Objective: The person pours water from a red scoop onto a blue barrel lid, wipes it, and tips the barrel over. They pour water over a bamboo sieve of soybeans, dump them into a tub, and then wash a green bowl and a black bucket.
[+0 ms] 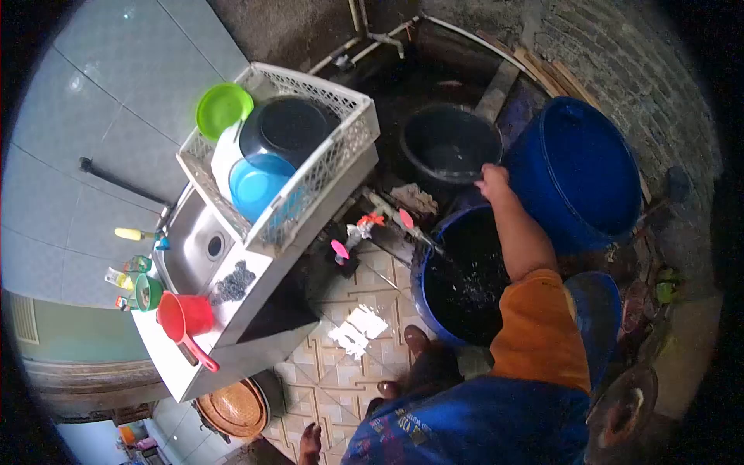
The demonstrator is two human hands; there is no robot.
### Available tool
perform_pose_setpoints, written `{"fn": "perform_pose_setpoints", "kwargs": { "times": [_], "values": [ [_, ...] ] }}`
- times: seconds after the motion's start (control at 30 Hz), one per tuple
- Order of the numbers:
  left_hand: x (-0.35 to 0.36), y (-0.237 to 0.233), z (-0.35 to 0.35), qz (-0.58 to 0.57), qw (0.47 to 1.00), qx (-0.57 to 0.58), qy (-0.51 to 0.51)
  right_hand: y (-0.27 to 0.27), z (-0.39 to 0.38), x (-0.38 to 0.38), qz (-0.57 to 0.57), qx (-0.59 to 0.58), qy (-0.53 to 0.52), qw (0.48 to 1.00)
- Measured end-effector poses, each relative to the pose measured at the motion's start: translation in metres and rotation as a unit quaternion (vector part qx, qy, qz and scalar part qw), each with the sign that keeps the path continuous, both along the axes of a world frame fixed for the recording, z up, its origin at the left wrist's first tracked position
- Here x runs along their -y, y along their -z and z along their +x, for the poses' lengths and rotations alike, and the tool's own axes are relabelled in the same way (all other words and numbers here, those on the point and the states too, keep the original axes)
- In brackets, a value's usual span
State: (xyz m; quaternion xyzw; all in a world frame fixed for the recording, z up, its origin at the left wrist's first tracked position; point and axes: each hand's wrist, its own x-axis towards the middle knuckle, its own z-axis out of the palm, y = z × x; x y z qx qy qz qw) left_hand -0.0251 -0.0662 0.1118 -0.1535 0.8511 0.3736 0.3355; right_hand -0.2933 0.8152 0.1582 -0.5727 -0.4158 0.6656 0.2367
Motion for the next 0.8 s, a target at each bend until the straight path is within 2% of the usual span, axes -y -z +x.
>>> {"fn": "perform_pose_setpoints", "kwargs": {
  "times": [0.03,0.1,0.13,0.17,0.23,0.3,0.37,0.47,0.5,0.53,0.6,0.7,0.73,0.8],
  "values": [
    [-0.021,-0.015,-0.012,0.009,0.997,0.050,-0.064,-0.013,0.005,0.006,0.006,-0.019,0.007,1.000],
    [-0.011,-0.003,-0.017,0.080,0.992,-0.069,0.074,-0.051,0.024,0.022,0.083,-0.081,0.015,0.993],
    [-0.016,-0.002,-0.019,0.095,0.995,-0.018,-0.023,-0.068,0.042,0.028,0.085,-0.072,0.019,0.994],
    [-0.033,-0.006,-0.028,0.110,0.986,0.029,-0.119,-0.090,0.057,0.032,0.136,-0.072,0.022,0.988],
    [-0.032,0.006,-0.031,0.092,0.993,0.015,-0.066,-0.135,0.102,0.045,0.203,-0.086,0.007,0.975],
    [-0.051,-0.005,-0.038,0.080,0.988,0.075,-0.105,-0.168,0.156,0.055,0.237,-0.034,-0.008,0.971],
    [-0.045,0.014,-0.036,0.084,0.984,0.102,-0.118,-0.204,0.204,0.085,0.282,0.049,-0.032,0.958],
    [-0.028,0.058,-0.024,0.129,0.975,0.105,-0.149,-0.169,0.273,0.082,0.402,0.159,-0.063,0.900],
    [-0.030,0.061,-0.023,0.136,0.974,0.105,-0.148,-0.171,0.284,0.107,0.444,0.194,-0.069,0.872],
    [-0.033,0.060,-0.023,0.127,0.974,0.122,-0.143,-0.174,0.288,0.131,0.427,0.248,-0.080,0.866],
    [-0.037,0.055,-0.021,0.119,0.973,0.138,-0.138,-0.133,0.304,0.138,0.414,0.295,-0.136,0.850],
    [-0.042,0.046,-0.022,0.090,0.970,0.167,-0.153,-0.075,0.308,0.147,0.425,0.330,-0.175,0.824],
    [-0.030,0.060,-0.021,0.104,0.972,0.153,-0.145,-0.060,0.308,0.151,0.435,0.349,-0.185,0.809],
    [-0.026,0.050,-0.022,0.102,0.973,0.146,-0.145,-0.043,0.301,0.161,0.445,0.363,-0.196,0.795]
  ]
}}
